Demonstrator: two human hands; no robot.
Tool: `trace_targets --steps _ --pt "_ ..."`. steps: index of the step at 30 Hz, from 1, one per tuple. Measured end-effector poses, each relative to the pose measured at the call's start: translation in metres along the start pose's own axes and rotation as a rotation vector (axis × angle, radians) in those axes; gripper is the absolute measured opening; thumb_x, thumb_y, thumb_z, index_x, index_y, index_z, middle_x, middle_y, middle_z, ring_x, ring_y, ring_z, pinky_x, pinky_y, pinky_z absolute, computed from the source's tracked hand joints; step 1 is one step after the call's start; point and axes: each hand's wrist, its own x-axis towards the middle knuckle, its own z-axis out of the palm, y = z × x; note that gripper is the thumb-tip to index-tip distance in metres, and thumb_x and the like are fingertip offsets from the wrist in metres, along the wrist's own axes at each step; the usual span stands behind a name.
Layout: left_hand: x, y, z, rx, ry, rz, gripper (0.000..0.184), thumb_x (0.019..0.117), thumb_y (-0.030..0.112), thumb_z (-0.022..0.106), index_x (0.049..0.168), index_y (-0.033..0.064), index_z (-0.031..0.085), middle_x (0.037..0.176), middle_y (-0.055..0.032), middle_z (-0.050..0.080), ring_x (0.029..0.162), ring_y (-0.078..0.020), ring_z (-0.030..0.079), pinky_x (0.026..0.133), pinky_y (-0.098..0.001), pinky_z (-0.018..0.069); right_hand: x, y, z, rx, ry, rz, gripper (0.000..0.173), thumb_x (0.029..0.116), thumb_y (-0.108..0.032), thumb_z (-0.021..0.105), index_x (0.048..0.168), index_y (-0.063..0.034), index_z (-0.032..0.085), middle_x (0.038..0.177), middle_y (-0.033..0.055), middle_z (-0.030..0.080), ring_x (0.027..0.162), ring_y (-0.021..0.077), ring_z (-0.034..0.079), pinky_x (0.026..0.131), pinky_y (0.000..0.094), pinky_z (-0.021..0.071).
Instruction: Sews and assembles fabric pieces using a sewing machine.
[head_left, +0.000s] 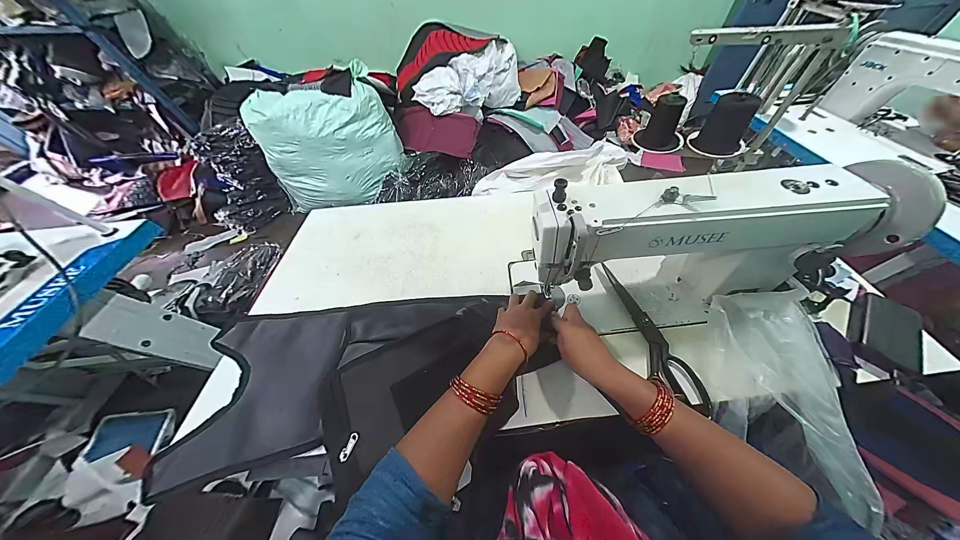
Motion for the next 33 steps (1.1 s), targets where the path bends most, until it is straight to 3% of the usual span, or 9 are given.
trace_targets --steps 6,17,26,31,33 --pt "0.001 0.001 0.000 -0.007 -0.015 -0.018 0.072 0.1008 0.035 0.065 0.163 0.0190 0.032 0.167 -0.0128 0.026 0.151 -0.0447 0.026 0.111 -0.0644 0.0382 0.000 0.002 0.000 0.003 0.015 -0.031 0.039 0.1040 0.000 0.044 0.141 0.0073 0.053 0.140 0.0310 0.047 0.121 0.0377 0.060 0.103 0.0408 0.0498" --pt "0.008 -0.010 0.005 -0.072 0.050 0.023 0.068 0.0995 0.035 0.067 0.158 0.0120 0.041 0.165 -0.0145 0.032 0.151 -0.0425 0.028 0.115 -0.0606 0.0354 0.010 0.003 -0.005 0.056 0.001 -0.037 0.040 0.1030 0.000 0.047 0.141 0.0086 0.054 0.142 0.0303 0.047 0.125 0.0372 0.057 0.106 0.0406 0.0475" --pt "0.020 -0.014 0.002 -0.069 0.070 0.027 0.063 0.1015 0.038 0.064 0.155 0.0087 0.045 0.162 -0.0150 0.036 0.151 -0.0417 0.030 0.115 -0.0645 0.0334 0.026 0.001 -0.009 0.041 -0.014 0.017 0.041 0.1032 -0.002 0.048 0.144 0.0038 0.054 0.143 0.0303 0.047 0.127 0.0388 0.057 0.106 0.0435 0.0483" --pt "0.014 -0.013 0.003 -0.058 0.073 0.043 0.066 0.1029 0.041 0.060 0.157 0.0072 0.042 0.164 -0.0172 0.034 0.152 -0.0423 0.028 0.118 -0.0614 0.0310 0.012 0.017 -0.007 0.212 0.076 -0.024 0.042 0.1070 -0.010 0.045 0.146 0.0035 0.053 0.137 0.0293 0.055 0.124 0.0374 0.058 0.109 0.0434 0.0449" --pt "0.011 -0.011 0.004 -0.055 0.060 0.034 0.066 0.1043 0.039 0.058 0.158 0.0060 0.038 0.166 -0.0186 0.029 0.155 -0.0418 0.023 0.122 -0.0585 0.0258 -0.001 0.029 0.000 0.265 0.124 -0.031 0.042 0.1054 -0.017 0.053 0.142 0.0038 0.055 0.124 0.0255 0.064 0.112 0.0349 0.063 0.102 0.0450 0.0480"
